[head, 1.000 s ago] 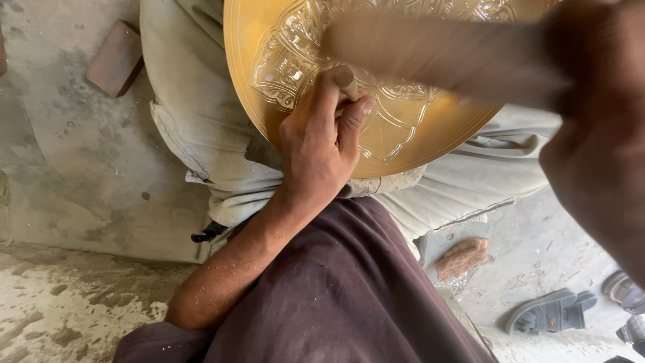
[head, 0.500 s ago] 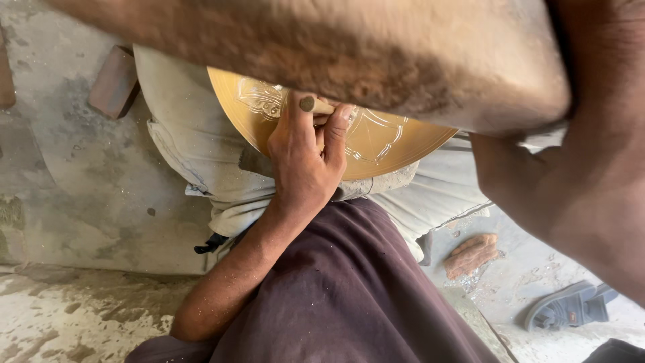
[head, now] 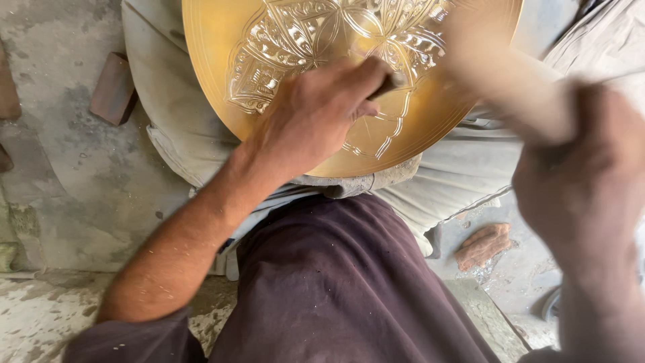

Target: The person sits on the floor with a brass plate resting on their lap and hammers a chisel-like punch to deepen an ornate floral relief pattern across the plate's surface. They reposition the punch repeatedly over different parts of the design while striking it with a wooden mallet.

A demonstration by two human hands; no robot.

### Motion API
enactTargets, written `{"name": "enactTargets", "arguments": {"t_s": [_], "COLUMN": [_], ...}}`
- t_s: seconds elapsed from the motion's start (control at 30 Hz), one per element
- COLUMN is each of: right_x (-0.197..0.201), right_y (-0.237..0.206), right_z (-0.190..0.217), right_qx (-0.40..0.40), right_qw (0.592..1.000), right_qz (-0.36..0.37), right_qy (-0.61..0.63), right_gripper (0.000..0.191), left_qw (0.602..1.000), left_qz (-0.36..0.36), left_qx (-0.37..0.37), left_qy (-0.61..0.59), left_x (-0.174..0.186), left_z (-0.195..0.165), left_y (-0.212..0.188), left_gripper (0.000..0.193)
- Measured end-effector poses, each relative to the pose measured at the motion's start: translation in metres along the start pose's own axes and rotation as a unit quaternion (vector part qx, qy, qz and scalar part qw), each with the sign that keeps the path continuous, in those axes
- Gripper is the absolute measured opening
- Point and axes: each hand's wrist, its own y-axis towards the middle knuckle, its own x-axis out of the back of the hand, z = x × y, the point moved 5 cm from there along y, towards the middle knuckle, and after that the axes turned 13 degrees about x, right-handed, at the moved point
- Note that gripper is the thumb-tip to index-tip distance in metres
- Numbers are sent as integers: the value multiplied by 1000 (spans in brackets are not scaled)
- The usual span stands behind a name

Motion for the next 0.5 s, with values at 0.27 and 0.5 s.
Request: {"name": "enactTargets", "arguments": {"t_s": [0.27, 0.5], "right_x": [-64, -92], "right_y": [-85, -123], "right_z": [23, 31], "right_qx": [-180, -306], "right_qw": [979, 894], "right_qz": [-94, -182], "right_qy": [31, 273], "right_gripper": [35, 40], "left_qw": [974, 953], "left_qz": [164, 241], "left_qx": [-130, -145], "left_qy": [83, 111], "left_x": [-4, -7], "left_z": [-23, -35], "left_y": [41, 58], "left_gripper": [22, 26]}}
